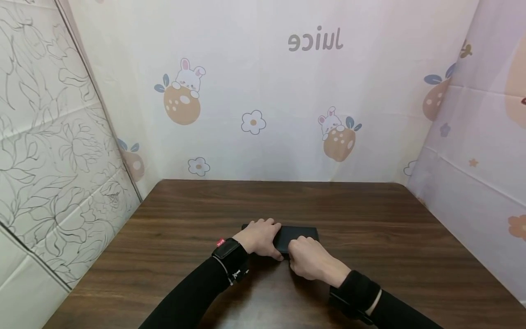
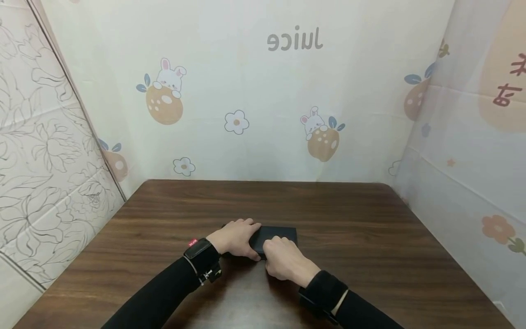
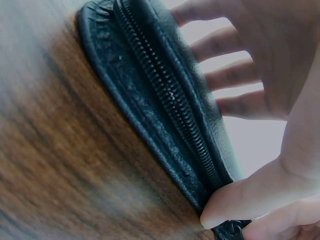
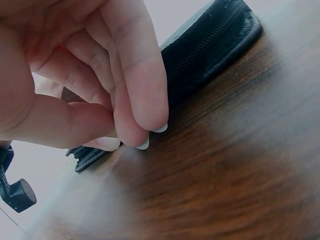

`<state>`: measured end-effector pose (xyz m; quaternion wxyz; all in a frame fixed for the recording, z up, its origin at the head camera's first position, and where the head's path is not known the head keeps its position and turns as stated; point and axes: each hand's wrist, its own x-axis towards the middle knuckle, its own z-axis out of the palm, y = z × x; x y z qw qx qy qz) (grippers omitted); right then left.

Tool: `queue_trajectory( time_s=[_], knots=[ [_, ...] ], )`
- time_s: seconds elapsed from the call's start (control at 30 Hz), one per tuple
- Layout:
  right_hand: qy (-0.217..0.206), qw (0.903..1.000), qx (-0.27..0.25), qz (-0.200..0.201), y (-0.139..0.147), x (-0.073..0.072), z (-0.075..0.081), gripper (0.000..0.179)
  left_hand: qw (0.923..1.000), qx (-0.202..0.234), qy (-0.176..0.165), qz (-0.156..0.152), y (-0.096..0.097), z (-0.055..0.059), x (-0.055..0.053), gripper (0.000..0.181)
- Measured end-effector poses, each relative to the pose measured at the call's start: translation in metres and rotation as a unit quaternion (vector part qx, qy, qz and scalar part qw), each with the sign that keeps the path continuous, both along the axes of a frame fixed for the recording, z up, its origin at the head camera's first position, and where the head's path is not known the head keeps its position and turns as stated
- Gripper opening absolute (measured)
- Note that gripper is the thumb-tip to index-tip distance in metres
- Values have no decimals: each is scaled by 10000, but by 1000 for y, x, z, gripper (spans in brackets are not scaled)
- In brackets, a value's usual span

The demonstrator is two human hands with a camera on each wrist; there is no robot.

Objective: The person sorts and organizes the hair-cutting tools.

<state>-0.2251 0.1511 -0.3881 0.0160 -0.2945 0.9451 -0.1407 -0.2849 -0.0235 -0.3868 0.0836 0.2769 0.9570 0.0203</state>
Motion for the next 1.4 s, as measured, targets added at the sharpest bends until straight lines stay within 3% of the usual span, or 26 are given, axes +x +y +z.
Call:
queue_trajectory(
  time_s=[0.37, 0.67, 1.03, 1.4],
  knots=[
    [6, 9999, 69, -151, -1, -1, 4, 22, 10000, 14, 11, -24, 0, 2, -3, 91],
    [-77, 9996, 21, -288, 0, 1, 2, 22, 10000, 43, -8, -84, -1, 2, 1, 91],
    [-118, 9994, 37, -323, 5, 4, 2, 27, 9992, 13, 363, -140, 0, -1, 5, 84],
    [-261, 9993, -105, -235, 12, 7, 1, 26, 9935, -109, 1006, -521, 8, 1, 29, 61]
  ],
)
